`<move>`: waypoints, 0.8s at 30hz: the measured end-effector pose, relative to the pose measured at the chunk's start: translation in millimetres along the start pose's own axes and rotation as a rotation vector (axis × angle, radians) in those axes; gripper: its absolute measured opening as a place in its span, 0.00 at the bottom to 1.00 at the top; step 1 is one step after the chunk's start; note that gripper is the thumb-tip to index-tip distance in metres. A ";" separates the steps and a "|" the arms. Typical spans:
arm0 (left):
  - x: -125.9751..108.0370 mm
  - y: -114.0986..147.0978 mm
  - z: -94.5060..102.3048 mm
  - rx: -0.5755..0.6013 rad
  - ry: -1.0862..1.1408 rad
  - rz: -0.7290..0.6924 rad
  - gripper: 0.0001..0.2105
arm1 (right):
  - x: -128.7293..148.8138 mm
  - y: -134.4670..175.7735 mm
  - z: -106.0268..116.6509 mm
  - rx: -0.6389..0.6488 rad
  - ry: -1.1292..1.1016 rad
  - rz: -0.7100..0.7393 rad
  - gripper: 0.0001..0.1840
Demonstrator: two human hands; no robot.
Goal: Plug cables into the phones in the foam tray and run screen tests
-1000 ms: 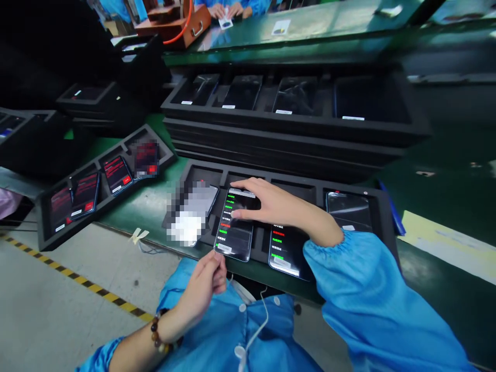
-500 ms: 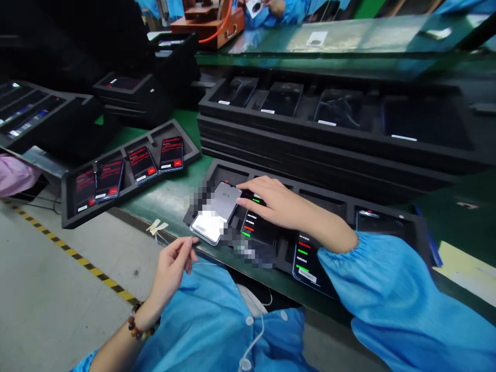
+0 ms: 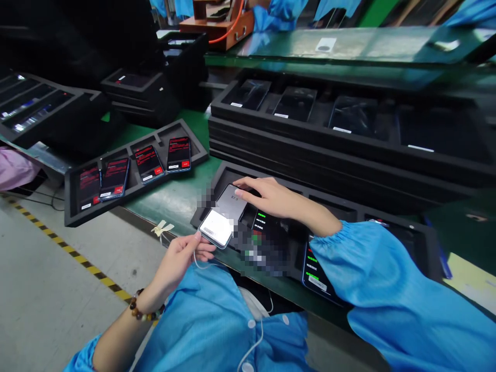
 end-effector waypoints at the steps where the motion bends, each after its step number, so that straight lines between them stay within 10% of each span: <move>1: -0.4 -1.0 -1.3 0.017 0.015 0.038 0.32 | 0.0 -1.1 0.5 0.008 -0.012 0.004 0.30; 24: -12.8 -9.3 6.4 0.109 -0.291 -0.175 0.30 | -20.1 -7.6 -2.7 -0.033 -0.052 0.046 0.24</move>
Point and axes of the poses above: each hand's wrist, its own y-axis away from the middle knuckle, its own z-axis out of the back of the hand, x = y × z, the point moved 5 cm from there along -y, towards the middle knuckle, and after that the axes turned 13 degrees about -x, right-handed, at the moved point
